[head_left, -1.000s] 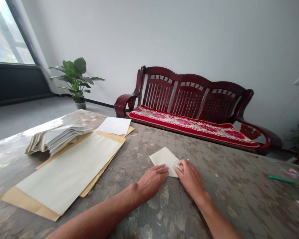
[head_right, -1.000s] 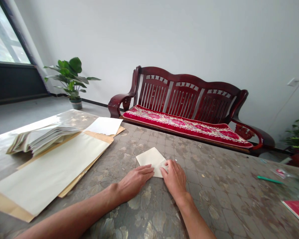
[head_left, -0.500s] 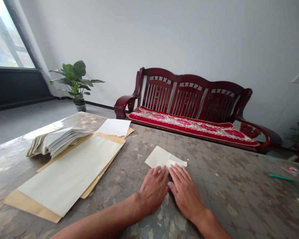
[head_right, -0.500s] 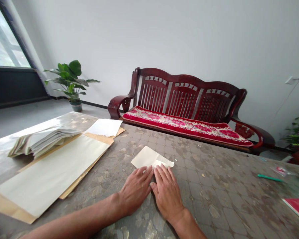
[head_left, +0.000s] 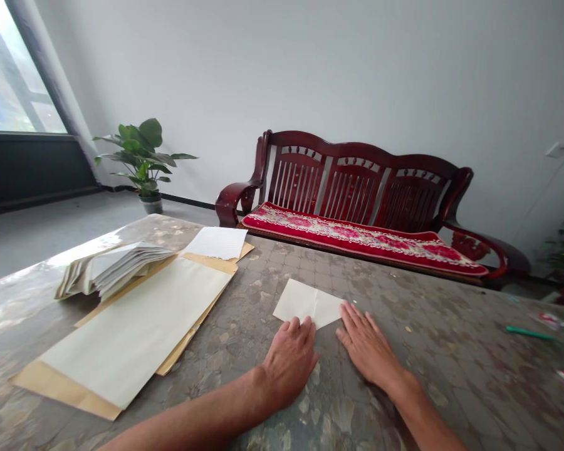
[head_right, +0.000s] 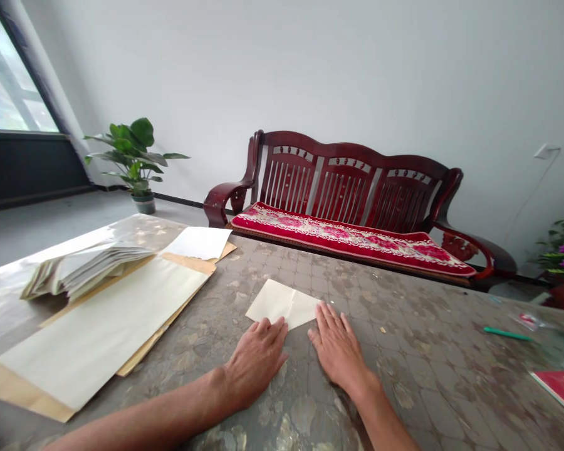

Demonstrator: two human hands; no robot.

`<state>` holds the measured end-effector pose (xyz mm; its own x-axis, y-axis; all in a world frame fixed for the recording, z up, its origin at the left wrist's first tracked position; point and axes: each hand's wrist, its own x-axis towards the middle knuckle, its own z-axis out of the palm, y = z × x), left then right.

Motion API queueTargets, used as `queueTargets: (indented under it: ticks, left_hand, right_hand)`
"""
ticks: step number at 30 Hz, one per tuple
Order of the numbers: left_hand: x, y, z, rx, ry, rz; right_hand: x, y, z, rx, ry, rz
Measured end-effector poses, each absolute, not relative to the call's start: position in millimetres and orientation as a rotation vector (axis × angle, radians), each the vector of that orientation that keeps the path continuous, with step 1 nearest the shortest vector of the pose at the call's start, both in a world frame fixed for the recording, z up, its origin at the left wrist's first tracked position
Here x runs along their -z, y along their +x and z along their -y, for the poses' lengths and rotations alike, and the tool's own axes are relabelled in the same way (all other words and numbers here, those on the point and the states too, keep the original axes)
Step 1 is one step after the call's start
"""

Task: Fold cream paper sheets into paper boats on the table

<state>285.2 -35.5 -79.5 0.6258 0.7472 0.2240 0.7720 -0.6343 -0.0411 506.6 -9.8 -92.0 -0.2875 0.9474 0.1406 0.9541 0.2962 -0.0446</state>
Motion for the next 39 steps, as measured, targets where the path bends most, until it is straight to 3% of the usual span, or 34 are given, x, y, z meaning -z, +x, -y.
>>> queueTargets:
  ticks: [4, 10, 13, 18, 25, 31, 39]
  left_hand:
    - [82.6, 300.9, 40.2, 0.287, -2.801, 1.395]
    - [73.4, 307.4, 34.5, 0.231, -2.867, 1.505]
    - [55.0, 286.1, 31.5, 0.231, -2.941, 1.49]
    - [25.9, 251.6, 31.7, -0.086, -3.005, 1.41]
    - [30.9, 259.5, 37.8, -0.201, -2.888, 1.35]
    - [37.7, 256.2, 27.5, -0.041, -2.84, 1.294]
    - [32.9, 230.5, -6.4, 0.331, -3.225, 1.275]
  right_hand:
    - [83.2, 499.3, 11.5, 0.092, -1.731, 2.163]
    - [71.9, 465.3, 34.5, -0.279, -1.31, 2.292]
    - [70.1, 461.7, 35.2, -0.218, -1.333, 2.332]
    - [66.7, 463.1, 32.7, -0.076, -1.378, 2.414]
    - [62.9, 460.4, 34.1, 0.024, -1.395, 2.451]
    - [62.9, 460.5, 35.1, 0.063, -1.387, 2.461]
    - [65.3, 459.0, 35.9, 0.077, -1.404, 2.451]
